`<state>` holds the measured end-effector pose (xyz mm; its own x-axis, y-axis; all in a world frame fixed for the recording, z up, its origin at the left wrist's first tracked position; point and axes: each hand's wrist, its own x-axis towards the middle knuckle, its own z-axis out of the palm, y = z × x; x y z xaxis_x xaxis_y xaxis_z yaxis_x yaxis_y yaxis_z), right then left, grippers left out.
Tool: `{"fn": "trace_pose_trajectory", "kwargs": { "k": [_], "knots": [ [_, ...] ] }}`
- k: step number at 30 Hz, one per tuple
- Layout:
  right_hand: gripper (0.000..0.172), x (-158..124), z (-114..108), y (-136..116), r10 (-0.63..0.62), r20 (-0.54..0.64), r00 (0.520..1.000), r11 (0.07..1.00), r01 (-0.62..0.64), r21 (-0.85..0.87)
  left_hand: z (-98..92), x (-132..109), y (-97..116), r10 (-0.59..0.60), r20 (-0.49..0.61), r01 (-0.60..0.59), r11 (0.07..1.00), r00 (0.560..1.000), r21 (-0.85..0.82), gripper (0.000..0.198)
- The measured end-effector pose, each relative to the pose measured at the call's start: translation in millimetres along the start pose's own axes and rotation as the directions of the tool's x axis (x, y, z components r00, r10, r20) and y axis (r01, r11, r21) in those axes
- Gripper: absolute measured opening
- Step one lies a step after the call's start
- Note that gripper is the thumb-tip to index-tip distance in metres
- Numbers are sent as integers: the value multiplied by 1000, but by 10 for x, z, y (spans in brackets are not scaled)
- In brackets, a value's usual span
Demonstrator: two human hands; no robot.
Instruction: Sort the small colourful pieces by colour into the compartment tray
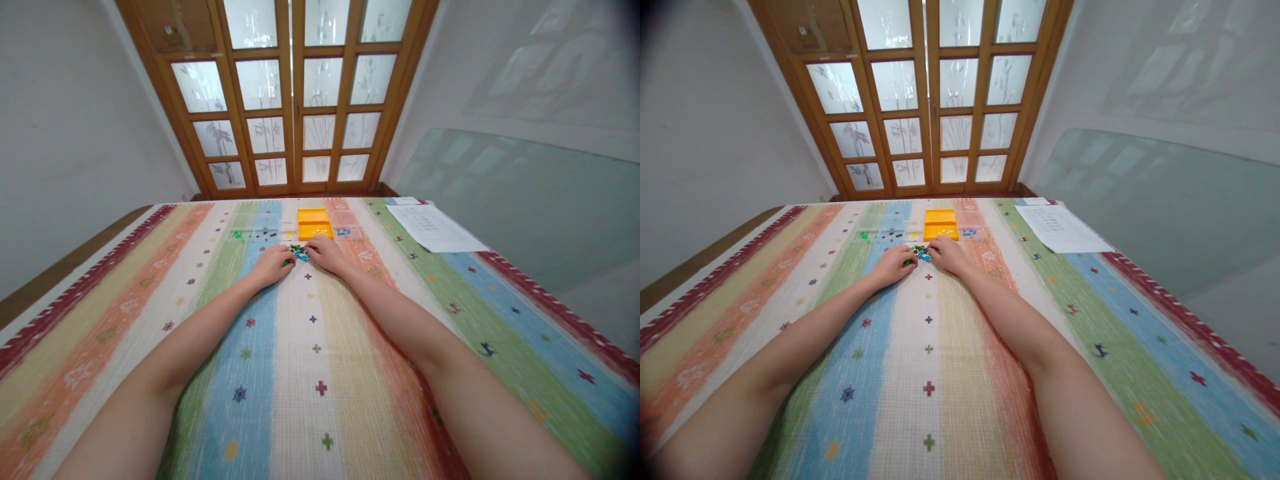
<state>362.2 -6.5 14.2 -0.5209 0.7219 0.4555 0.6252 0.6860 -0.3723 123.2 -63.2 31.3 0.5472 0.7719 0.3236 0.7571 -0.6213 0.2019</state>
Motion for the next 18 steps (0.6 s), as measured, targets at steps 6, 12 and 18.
{"fn": "trace_pose_trajectory", "kwargs": {
  "k": [6,12,18],
  "knots": [
    [19,-25,3,-40,-94,38,995,995,93,28,29,6,-84,-87,-50,82,993,995,-88,13],
    [14,-38,4,-139,-137,39,990,990,135,47,43,28,-70,-198,-92,165,945,976,-283,15],
    [15,-36,14,-241,-142,-5,990,988,142,55,36,42,-25,-244,-117,174,890,963,-421,18]
  ]
}}
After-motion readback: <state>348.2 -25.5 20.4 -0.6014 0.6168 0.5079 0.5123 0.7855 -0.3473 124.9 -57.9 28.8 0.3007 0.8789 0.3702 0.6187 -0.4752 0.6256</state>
